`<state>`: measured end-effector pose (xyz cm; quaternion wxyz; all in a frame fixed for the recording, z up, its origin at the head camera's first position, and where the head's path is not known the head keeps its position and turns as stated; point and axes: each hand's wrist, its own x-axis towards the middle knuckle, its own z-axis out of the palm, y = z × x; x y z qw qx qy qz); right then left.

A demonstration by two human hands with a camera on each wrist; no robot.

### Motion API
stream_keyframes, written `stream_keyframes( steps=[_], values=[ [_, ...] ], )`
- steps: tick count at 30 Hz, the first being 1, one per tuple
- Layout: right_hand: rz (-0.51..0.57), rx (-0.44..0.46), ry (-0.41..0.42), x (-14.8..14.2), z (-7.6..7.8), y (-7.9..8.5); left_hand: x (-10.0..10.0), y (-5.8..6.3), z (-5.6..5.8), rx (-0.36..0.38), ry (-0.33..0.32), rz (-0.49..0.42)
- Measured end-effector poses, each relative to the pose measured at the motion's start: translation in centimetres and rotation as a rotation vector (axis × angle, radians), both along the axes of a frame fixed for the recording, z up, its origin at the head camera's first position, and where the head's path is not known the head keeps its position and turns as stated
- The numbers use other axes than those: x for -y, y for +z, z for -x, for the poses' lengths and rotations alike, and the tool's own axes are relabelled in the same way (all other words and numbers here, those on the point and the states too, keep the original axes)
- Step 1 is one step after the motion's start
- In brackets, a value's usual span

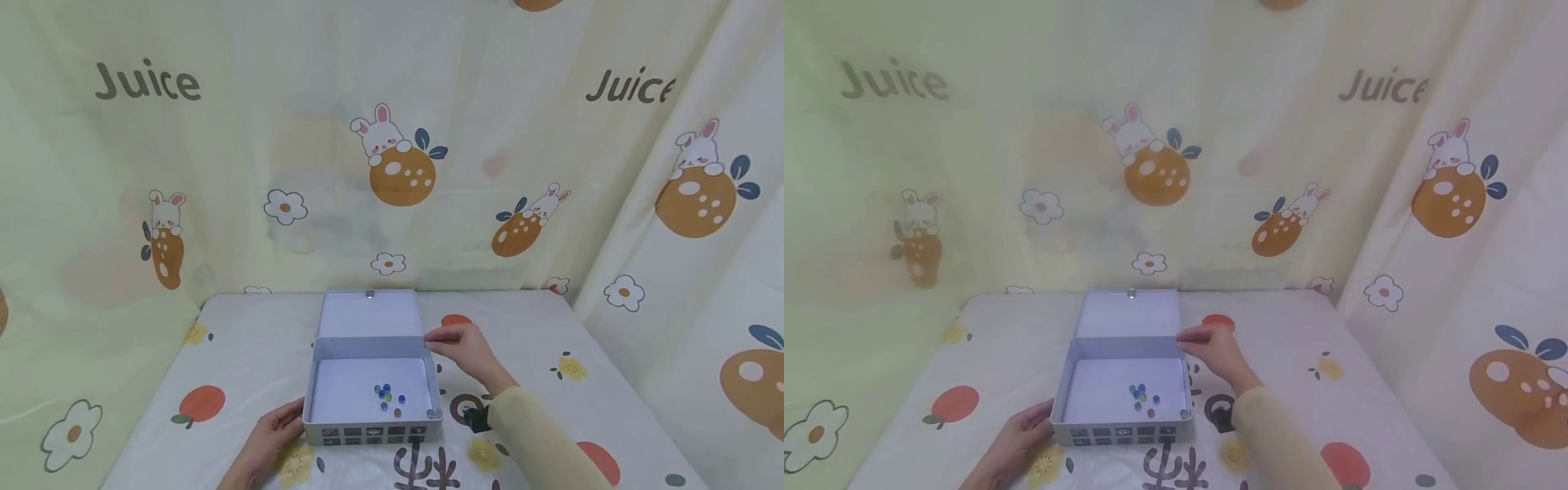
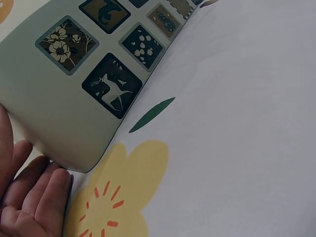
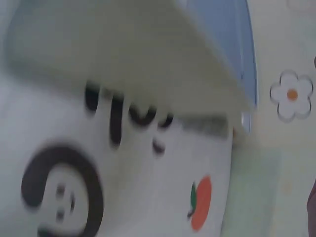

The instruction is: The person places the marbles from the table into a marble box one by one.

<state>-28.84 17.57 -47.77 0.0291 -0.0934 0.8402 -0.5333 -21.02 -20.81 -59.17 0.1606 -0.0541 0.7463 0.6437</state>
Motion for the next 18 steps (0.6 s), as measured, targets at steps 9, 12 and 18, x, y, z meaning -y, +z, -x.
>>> stream_keyframes(
  steps=[9, 12, 18],
  values=[
    [0.039, 0.028, 0.177, 7.5, 0.4, 0.4, -0.2, -0.5, -0.1, -0.008, -0.006, -0.028],
    [0.043, 0.015, 0.212, 8.5, 0.2, 0.5, -0.2, -0.5, 0.0, -0.014, -0.005, -0.02],
    [0.075, 0.034, 0.245, 9.6, -0.1, 0.6, 0.0, -0.3, 0.1, -0.01, 0.002, -0.011]
  ],
)
